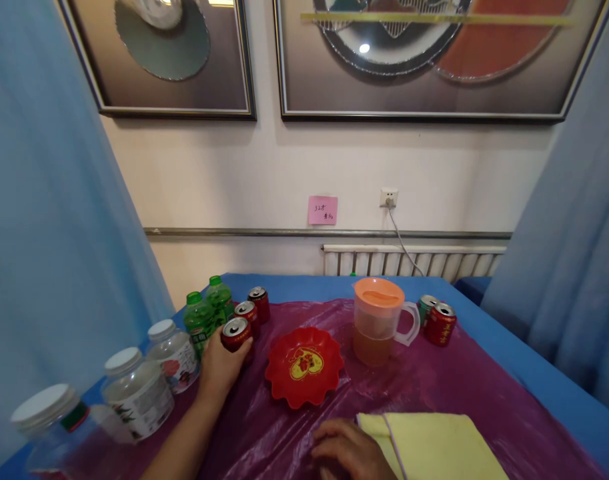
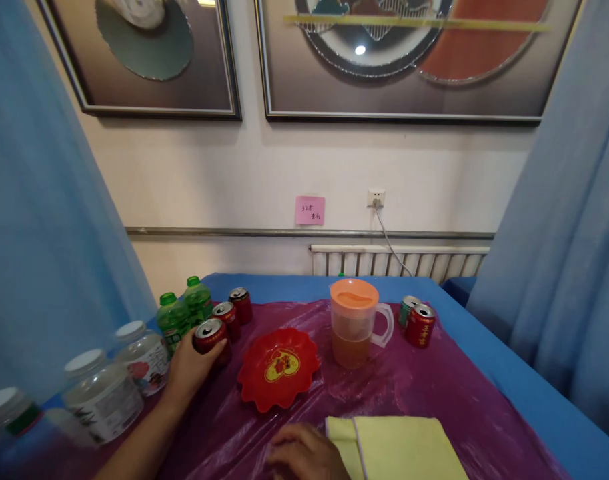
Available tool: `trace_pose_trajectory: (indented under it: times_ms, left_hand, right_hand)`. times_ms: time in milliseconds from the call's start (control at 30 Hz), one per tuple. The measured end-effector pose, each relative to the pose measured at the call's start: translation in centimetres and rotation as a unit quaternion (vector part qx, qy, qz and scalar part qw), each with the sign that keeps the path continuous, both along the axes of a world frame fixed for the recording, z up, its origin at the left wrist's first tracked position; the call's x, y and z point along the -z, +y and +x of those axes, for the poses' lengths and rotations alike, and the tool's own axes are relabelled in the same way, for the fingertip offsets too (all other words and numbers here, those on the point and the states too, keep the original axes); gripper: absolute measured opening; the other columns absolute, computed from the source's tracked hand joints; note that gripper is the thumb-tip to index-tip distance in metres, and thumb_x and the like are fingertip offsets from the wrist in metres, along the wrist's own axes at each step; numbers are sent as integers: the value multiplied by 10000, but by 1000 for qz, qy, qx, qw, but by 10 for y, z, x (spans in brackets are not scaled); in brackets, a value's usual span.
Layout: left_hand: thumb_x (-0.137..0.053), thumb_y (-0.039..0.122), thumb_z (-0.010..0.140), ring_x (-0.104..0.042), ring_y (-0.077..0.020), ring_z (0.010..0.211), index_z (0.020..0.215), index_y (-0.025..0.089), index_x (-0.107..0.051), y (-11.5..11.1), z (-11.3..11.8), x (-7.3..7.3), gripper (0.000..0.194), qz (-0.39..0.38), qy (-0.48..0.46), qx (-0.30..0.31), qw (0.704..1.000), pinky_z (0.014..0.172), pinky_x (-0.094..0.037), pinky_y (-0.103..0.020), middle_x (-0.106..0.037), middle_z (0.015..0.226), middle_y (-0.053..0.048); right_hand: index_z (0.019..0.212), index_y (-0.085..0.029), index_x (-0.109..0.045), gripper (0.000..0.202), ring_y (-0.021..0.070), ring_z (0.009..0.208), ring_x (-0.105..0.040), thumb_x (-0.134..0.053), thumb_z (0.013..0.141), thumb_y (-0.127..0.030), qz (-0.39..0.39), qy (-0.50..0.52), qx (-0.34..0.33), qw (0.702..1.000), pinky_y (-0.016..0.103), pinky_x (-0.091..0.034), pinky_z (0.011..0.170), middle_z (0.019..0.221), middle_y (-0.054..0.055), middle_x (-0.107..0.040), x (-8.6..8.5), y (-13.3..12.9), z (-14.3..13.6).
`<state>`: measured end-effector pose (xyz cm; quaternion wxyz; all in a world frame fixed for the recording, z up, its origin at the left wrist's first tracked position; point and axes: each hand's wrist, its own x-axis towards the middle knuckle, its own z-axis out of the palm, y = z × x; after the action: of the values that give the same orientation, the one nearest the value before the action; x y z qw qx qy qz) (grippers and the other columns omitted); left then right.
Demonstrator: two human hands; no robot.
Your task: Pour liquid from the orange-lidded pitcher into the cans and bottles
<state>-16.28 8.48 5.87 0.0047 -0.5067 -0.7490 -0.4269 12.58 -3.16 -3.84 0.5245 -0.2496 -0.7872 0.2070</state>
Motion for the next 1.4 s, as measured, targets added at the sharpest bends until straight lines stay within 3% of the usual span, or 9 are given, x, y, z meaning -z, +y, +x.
trace_pose_trajectory:
  times_ms: [200,400,533,667,800,967,1100,1200,1400]
  left_hand:
    - [-748,526,633,-714,-315,990,1170,176,-564,-39,74,-42,666,-12,-48,110,993,872,-564,-423,-721,1122,-124]
    - [-809,499,564,-712,-343,982,1114,187,-566,-64,141,-47,678,-14,-105,198,974,872,-565,-475,-729,1063,-118]
    - [-822,462,600,-617,-361,1217,1313,175,-508,-60,136,-40,831,-29,-185,324,927,1064,-468,-517,-638,1328,-169]
    - [-788,492,715,-575,-338,1289,1366,179,-526,-50,118,-42,769,-101,-284,502,811,1103,-452,-455,-608,1398,-156]
    - [-818,572,681,-586,-346,1267,1321,190,-601,-45,117,-45,776,-146,-301,562,756,1105,-447,-465,-652,1346,-133]
    - [-812,638,620,-623,-355,1212,1289,198,-624,-35,124,-37,823,-137,-266,558,774,1053,-496,-473,-695,1277,-125]
    - [-808,478,636,-650,-345,1185,1275,170,-588,-17,113,-23,743,-74,-231,475,846,1039,-515,-459,-686,1290,-158]
    - [-781,417,635,-658,-342,1179,1293,162,-552,-2,100,-8,742,-38,-178,390,903,1044,-511,-474,-680,1296,-157]
    - [-749,461,641,-663,-362,1151,1234,159,-602,18,80,22,682,-15,-47,308,950,1029,-502,-511,-700,1258,-162]
  right_hand:
    - [1368,-271,-510,614,275,1277,-559,-711,797,-173,-51,-32,96,994,458,-449,1093,1366,97,-604,-59,27,6]
    - [1360,-159,-439,724,322,1169,-624,-755,713,-233,-151,70,159,973,477,-513,997,1288,169,-616,-70,60,-29]
    - [1278,-190,-498,611,287,1088,-655,-762,734,-275,-203,134,88,966,431,-527,962,1212,124,-646,-75,64,-21]
    - [1297,-241,-506,701,287,1169,-630,-849,698,-363,-279,203,-82,935,444,-486,1027,1271,96,-645,-78,64,3]
    - [1257,-248,-496,769,294,1181,-633,-908,641,-456,-325,261,-187,890,464,-480,1026,1263,101,-660,-78,66,18]
    - [1263,-243,-528,712,290,1123,-664,-844,710,-560,-330,234,-197,893,481,-496,1000,1217,99,-682,-72,59,20]
    - [1303,-241,-546,576,275,1147,-634,-721,847,-545,-273,221,57,934,429,-519,957,1276,125,-641,-51,51,41]
    - [1278,-216,-553,496,247,1069,-635,-630,906,-536,-195,226,259,918,406,-514,936,1204,122,-647,-43,64,83]
    - [1143,-190,-616,616,263,1042,-643,-732,736,-637,-190,270,365,870,376,-520,883,1148,116,-680,-70,128,157]
